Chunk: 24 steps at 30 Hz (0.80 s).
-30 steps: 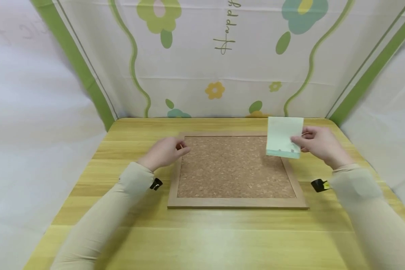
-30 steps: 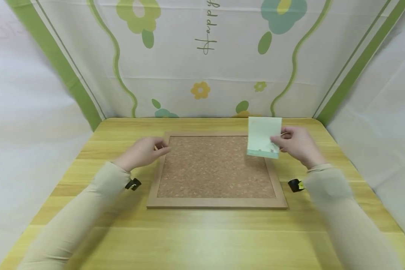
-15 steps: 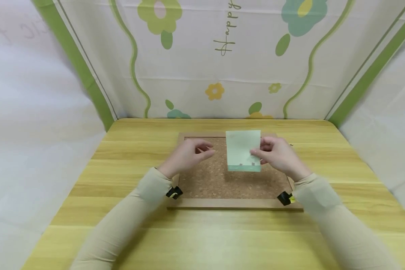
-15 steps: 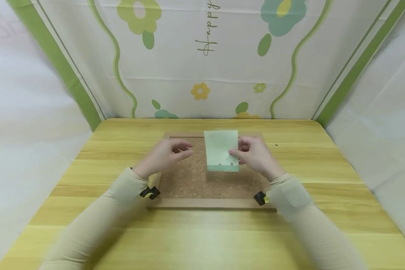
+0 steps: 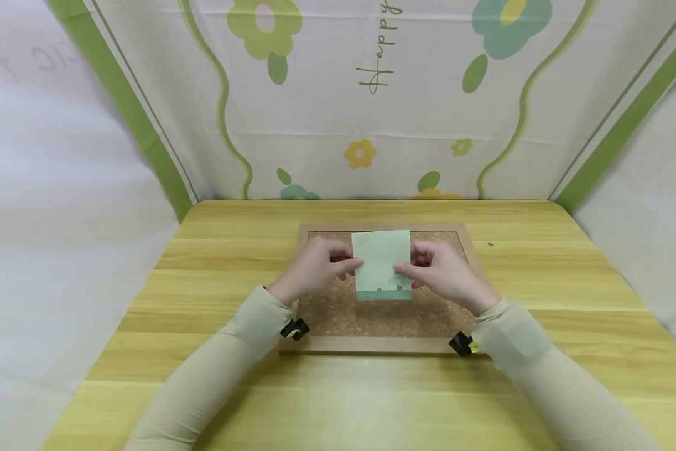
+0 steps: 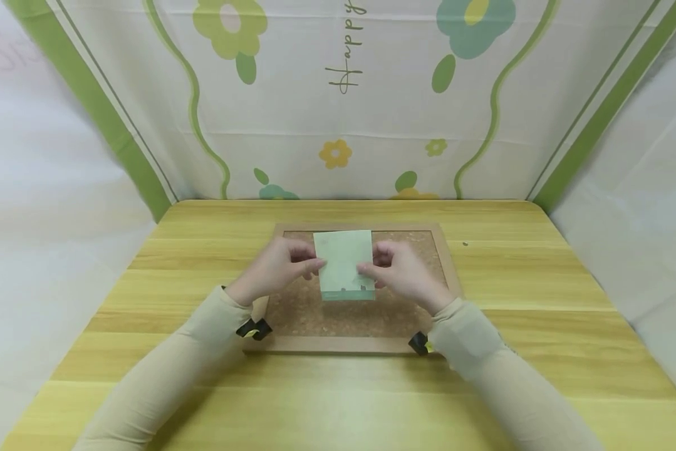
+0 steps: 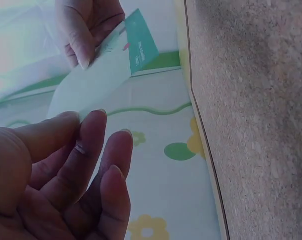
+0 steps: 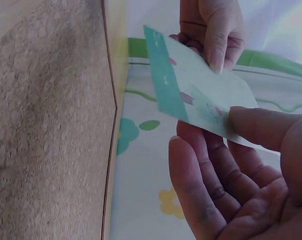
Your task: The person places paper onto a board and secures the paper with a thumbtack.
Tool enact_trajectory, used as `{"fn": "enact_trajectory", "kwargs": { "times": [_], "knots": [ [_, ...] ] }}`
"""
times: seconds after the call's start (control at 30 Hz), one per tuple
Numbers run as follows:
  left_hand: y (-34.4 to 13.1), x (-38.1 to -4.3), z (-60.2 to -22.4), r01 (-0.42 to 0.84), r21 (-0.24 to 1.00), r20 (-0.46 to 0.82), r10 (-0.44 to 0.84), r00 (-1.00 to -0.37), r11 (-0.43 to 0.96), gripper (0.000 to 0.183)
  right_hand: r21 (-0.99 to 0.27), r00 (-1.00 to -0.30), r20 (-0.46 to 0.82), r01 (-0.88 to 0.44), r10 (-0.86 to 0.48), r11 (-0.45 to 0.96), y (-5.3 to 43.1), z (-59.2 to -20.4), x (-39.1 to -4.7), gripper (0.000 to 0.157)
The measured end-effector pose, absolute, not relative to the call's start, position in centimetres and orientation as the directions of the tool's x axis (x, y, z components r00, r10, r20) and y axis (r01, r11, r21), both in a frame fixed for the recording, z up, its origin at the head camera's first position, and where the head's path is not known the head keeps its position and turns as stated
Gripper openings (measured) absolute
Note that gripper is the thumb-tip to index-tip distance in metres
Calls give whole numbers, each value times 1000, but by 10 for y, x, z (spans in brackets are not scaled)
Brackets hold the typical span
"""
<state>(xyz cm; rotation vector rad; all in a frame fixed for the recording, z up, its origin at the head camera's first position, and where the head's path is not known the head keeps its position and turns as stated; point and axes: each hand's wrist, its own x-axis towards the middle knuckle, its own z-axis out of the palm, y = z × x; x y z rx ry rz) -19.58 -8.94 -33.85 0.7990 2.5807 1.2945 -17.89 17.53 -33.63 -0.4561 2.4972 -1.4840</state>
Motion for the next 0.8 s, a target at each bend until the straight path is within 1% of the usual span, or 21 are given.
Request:
{"fn": "enact_trajectory", "kwargs": {
  "times": [0.27,0.37,0.63,0.8],
  "knots": [
    [-92,-195,-339,362,789,57,528,-848,496,20,-844,-920,-5,-207,-393,495,178,-342,-182,20],
    [-93,-196,-341,353,777,33,526,-850,521,20,-827,-912,-20,-215,-409,519,178,-344,-184,20],
    [-93,-202,-349,381,725,3,551,-834,574,24,-790,-894,-62,-228,-444,569,178,-350,-188,17],
    [-92,-207,-353,375,710,-29,557,-830,596,25,-755,-886,-99,-229,-453,614,177,-356,-194,22]
  ]
}}
